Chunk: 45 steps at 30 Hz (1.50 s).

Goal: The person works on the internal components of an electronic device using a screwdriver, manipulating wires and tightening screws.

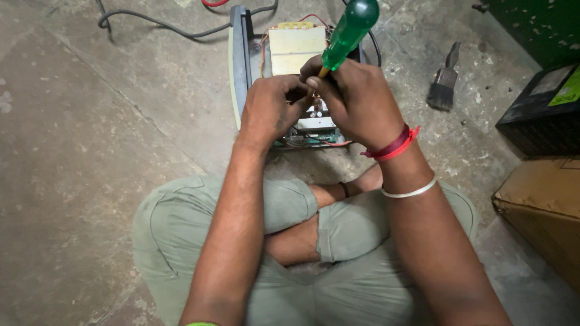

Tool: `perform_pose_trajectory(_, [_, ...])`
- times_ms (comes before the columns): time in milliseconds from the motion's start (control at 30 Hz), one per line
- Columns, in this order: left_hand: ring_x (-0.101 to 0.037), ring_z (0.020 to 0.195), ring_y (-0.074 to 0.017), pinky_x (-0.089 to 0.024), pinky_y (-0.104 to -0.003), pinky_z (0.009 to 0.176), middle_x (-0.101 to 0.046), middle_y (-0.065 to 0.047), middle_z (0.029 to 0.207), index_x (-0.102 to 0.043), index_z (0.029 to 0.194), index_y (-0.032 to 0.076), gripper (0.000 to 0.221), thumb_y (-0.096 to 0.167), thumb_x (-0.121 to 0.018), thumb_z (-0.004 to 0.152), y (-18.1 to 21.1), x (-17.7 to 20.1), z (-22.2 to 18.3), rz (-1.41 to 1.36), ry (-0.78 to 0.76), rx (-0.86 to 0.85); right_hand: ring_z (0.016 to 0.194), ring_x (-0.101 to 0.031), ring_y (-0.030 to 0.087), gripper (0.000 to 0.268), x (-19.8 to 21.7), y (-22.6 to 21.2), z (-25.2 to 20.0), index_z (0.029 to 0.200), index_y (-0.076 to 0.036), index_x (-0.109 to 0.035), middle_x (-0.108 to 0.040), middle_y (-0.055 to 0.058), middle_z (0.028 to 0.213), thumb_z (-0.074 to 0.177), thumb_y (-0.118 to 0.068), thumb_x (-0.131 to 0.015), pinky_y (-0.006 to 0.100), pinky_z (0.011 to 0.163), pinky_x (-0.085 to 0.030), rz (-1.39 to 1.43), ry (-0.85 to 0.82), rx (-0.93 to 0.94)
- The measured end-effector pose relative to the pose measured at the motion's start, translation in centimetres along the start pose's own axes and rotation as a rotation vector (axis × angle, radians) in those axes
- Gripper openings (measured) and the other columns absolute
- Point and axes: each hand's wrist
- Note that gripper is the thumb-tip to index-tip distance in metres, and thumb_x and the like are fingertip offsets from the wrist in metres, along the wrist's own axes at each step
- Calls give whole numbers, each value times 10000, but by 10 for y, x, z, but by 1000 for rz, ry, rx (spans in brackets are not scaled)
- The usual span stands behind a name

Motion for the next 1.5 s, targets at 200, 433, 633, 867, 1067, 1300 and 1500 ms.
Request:
perform_pose_trajectory(200, [-767,758,-255,-580,-353,697,-776,-107,842,-804,953,106,153,210,-816,842,-2,1,-1,-28,4,30,875,-762,273,136,0,3,0,1181,-27,-663,-730,139,990,1045,-37,-674,354,751,-583,21,13,9])
perform_pose_trajectory(433, [-772,780,-255,-582,-353,717,-775,-131,858,-782,1010,81,263,197,-865,789,-6,-1,-1,-26,17,26,694,-707,277,197,-5,9,0,1003,-49,-721,-708,114,818,966,-206,-834,374,616,-524,-217,104,9])
perform_pose_trajectory(633, [-788,856,-246,-598,-339,756,-783,-144,924,-777,1076,55,224,112,-800,860,-20,-2,-1,-116,-9,-126,961,-728,293,151,-7,5,1,1171,-22,-660,-715,143,1033,1051,-113,-675,365,820,-563,40,51,56])
perform_pose_trajectory(867, [-754,714,-243,-572,-332,656,-762,-159,836,-763,979,23,240,159,-852,802,-15,-10,-1,-88,49,-63,1022,-784,231,189,-7,1,3,1199,-52,-676,-770,131,1074,1019,-111,-672,321,852,-591,3,-12,-216])
perform_pose_trajectory(1067, [-755,669,-160,-567,-308,623,-781,-82,825,-801,1020,92,214,207,-842,845,-12,-14,0,-145,120,-65,1249,-662,243,375,-6,-1,2,1411,-14,-465,-660,148,1275,1058,5,-591,333,1022,-577,320,26,-30])
perform_pose_trajectory(1300, [-707,621,-208,-532,-340,596,-759,-80,760,-826,971,144,218,292,-861,815,-6,-13,2,-16,20,-39,1151,-737,221,169,31,-32,0,1277,-1,-502,-723,152,1223,1125,41,-563,301,995,-588,153,78,87])
perform_pose_trajectory(1500, [-724,685,-250,-547,-358,663,-763,-91,811,-812,1024,130,189,241,-804,871,-4,-16,-1,-29,29,-131,886,-743,240,204,32,-49,5,1083,40,-624,-743,131,1018,1039,-64,-795,328,780,-558,-169,297,82])
Point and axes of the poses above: each hand's wrist, its own z-axis towards the middle knuckle, its own x-axis out of the back of the hand, y = z × x
